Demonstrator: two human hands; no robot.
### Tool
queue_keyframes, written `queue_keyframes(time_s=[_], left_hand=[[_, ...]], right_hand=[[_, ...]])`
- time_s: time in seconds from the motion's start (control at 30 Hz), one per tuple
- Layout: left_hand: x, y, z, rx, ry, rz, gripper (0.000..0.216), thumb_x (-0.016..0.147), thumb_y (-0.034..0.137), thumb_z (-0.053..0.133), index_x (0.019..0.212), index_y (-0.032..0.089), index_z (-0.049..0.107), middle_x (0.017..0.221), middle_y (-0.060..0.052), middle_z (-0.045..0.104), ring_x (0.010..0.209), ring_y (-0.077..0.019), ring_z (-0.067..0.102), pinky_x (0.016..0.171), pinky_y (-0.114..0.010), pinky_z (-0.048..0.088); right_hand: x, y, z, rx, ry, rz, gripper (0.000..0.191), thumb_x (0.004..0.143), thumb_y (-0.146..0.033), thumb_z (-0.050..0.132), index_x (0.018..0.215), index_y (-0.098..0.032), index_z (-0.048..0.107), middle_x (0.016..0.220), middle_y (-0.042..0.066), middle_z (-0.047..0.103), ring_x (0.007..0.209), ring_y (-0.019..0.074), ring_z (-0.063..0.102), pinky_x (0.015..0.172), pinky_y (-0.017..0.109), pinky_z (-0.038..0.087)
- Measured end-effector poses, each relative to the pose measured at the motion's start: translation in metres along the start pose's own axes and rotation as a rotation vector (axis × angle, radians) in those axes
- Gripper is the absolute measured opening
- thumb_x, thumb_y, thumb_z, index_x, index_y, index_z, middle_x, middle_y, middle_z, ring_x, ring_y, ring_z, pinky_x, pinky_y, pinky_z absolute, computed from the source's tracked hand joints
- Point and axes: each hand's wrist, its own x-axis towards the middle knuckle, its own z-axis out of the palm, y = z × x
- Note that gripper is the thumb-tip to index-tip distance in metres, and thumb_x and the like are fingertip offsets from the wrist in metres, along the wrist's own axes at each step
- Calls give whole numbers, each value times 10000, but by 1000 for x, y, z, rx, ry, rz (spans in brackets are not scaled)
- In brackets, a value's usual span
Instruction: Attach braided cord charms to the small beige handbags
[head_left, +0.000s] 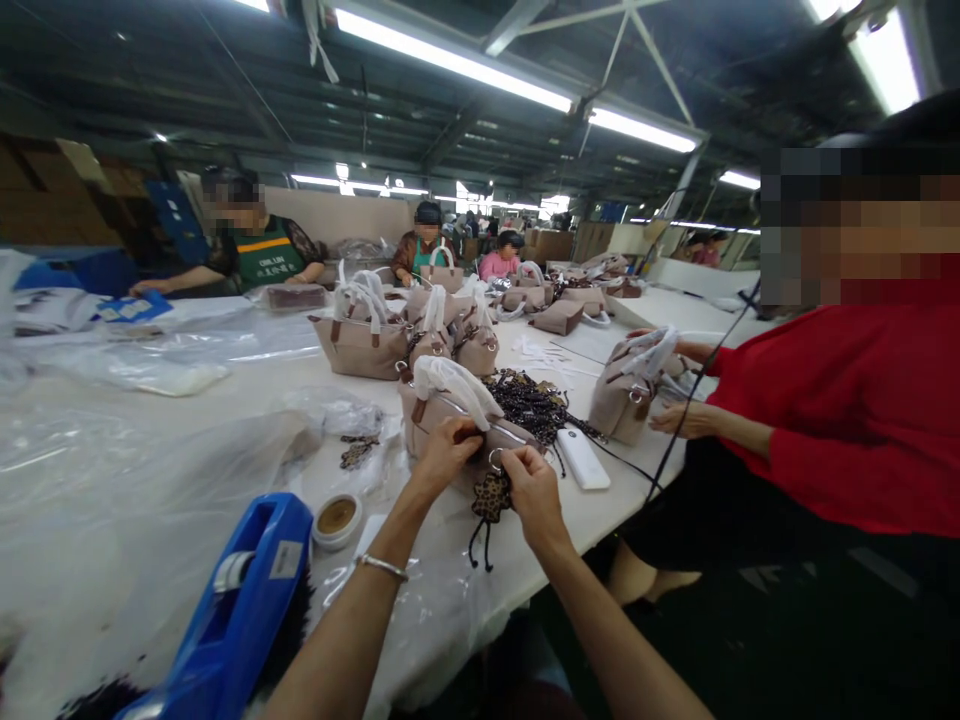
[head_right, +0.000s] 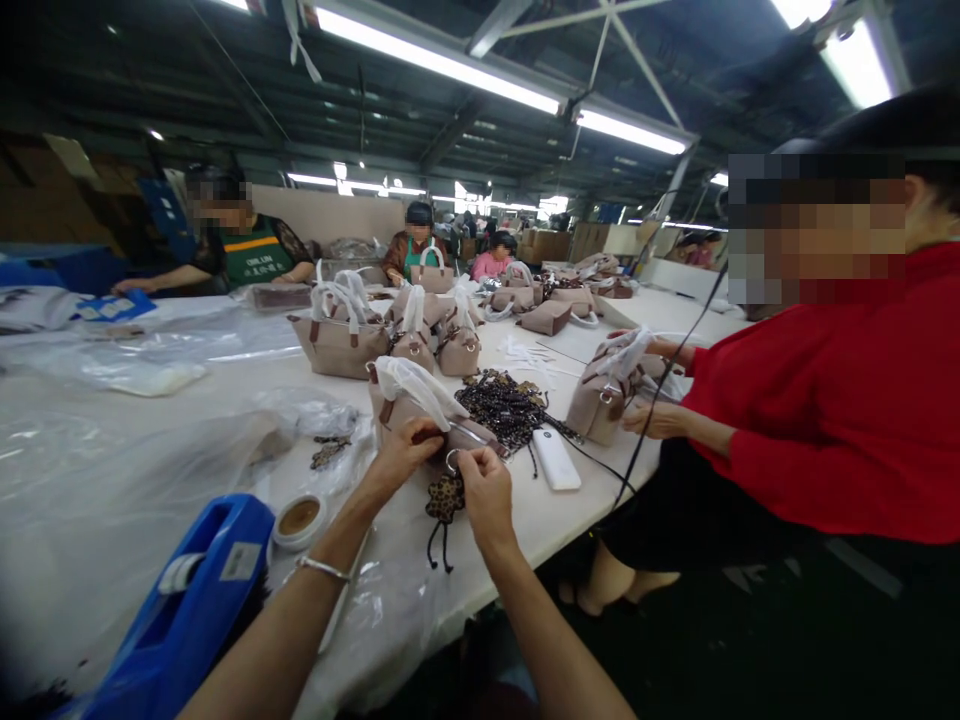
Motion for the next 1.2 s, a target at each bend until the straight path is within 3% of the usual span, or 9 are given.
queue_keyframes(time_s=[0.17,0.43,0.77,0.97,1.07,1.2], left_hand=[[6,1,0,-34,-139,-19,225,762,386,632,725,164,647,686,6,613,628,-152,520,570,-255,383],[2,2,4,-72,-195,-16,255,813,380,570,677,165,570,635,30,539,599,-122,467,555,-237,348],[-6,10,8,17,-159,32,242,823,361,552,732,160,650,734,-15,663,731,-184,590,648,-268,448],[-8,2,15,12,-64,11,284,826,378,559,871,134,695,854,-67,725,821,-224,644,744,-312,484],[-7,-4,15,-30,-48,4,282,818,383,573,882,134,690,868,-67,728,808,-211,643,758,-309,488],[-7,-5,9,-68,-119,-2,254,798,391,577,770,150,653,748,-14,672,708,-169,580,667,-268,467]], right_hand=[[11,-6,8,-53,53,-55,275,791,-431,631,677,-198,538,592,-56,464,559,104,388,508,229,327],[16,-4,1,-117,122,-145,248,774,-400,617,646,-202,541,607,-52,498,594,119,428,567,240,354],[26,-4,-1,-230,127,-157,237,753,-392,581,621,-200,536,566,-55,494,555,117,422,534,238,333],[25,4,15,-276,116,-124,237,795,-401,512,687,-195,559,644,-14,581,631,141,504,601,247,396],[27,6,18,-311,65,-90,300,842,-436,452,777,-177,589,726,20,634,672,146,543,608,244,421],[42,-9,1,-429,-141,-21,274,796,-412,546,690,-177,639,572,-13,601,533,122,504,485,220,346]])
